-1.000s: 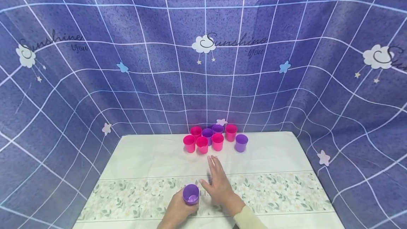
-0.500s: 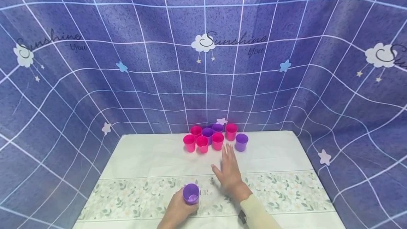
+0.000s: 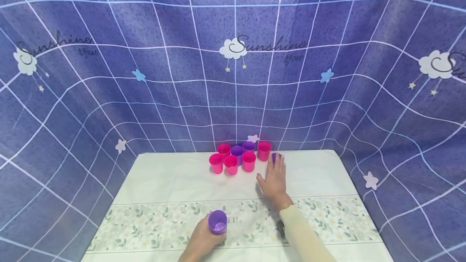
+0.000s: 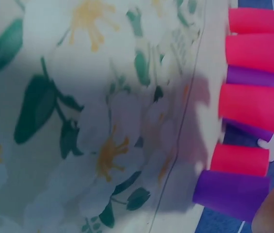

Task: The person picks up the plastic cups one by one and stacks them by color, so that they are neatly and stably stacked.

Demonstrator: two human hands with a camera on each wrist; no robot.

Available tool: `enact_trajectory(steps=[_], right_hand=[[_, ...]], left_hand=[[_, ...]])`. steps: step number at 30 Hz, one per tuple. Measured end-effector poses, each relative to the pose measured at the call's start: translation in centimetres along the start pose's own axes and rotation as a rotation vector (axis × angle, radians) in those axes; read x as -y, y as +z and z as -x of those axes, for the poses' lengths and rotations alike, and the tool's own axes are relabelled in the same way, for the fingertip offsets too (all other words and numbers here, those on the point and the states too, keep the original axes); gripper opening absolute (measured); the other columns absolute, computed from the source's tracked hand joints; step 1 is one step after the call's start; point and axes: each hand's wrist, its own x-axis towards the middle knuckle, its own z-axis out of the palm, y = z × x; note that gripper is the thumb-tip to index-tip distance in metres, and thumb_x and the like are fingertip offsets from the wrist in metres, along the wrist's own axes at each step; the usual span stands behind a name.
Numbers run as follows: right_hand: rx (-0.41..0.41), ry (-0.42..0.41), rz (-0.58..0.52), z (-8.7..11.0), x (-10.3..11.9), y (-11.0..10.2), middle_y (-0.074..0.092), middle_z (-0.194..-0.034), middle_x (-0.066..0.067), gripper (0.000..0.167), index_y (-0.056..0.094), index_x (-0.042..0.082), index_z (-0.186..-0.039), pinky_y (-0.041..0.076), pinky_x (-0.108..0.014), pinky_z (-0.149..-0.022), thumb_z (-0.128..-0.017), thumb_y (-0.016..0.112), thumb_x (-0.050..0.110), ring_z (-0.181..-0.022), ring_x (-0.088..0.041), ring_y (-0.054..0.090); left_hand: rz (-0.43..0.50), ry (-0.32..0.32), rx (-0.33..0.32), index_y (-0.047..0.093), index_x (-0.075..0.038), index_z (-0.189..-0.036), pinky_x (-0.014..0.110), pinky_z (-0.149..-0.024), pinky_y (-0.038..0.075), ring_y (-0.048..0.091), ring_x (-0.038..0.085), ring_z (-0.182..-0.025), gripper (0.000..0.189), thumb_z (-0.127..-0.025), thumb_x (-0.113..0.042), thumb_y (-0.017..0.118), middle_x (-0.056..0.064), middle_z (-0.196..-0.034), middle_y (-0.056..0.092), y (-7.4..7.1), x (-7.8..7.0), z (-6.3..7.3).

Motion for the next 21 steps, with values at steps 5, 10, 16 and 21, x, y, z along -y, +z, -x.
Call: enact_trajectory(steps=[5, 10, 16, 21], right_hand=[[0.000, 0.022, 0.040, -0.8, -0.4, 0.3, 0.014, -0.169, -0.040, 0.089, 0.030, -0.003, -0.162, 0.016, -0.070, -0.131, -0.091, 0.071, 0.033, -0.160, -0.060, 0.005], [0.002, 0.031, 0.064, -1.9, -0.9, 0.1, 0.014, -0.169, -0.039, 0.078, 0.035, 0.003, -0.161, 0.020, -0.072, -0.130, -0.093, 0.068, 0.024, -0.159, -0.061, 0.007], [0.073, 0.054, 0.095, -3.4, -2.4, 0.1, 0.015, -0.169, -0.038, 0.073, 0.030, 0.005, -0.164, 0.018, -0.070, -0.132, -0.099, 0.060, 0.020, -0.160, -0.059, 0.005], [0.061, 0.048, 0.071, -3.3, -2.8, 0.1, 0.021, -0.168, -0.038, 0.063, 0.036, 0.001, -0.160, 0.021, -0.067, -0.132, -0.102, 0.056, 0.016, -0.157, -0.062, 0.015]], left_hand=[[0.028, -0.025, 0.035, 0.061, -0.009, -0.140, 0.070, -0.112, 0.048, 0.066, 0.044, -0.128, 0.076, -0.071, -0.018, 0.092, 0.018, -0.135, 0.072, -0.3, -0.2, 0.0], [0.028, -0.030, 0.046, 0.060, -0.008, -0.140, 0.070, -0.112, 0.048, 0.066, 0.044, -0.129, 0.077, -0.071, -0.017, 0.092, 0.019, -0.136, 0.071, -0.4, -0.1, 0.1], [0.042, -0.018, 0.060, 0.060, -0.008, -0.140, 0.069, -0.112, 0.048, 0.067, 0.043, -0.128, 0.078, -0.070, -0.015, 0.093, 0.018, -0.134, 0.072, -0.6, -0.1, 0.2], [0.028, -0.020, 0.051, 0.061, -0.009, -0.140, 0.068, -0.112, 0.048, 0.067, 0.043, -0.127, 0.079, -0.069, -0.017, 0.094, 0.016, -0.134, 0.073, -0.6, -0.2, 0.2]])
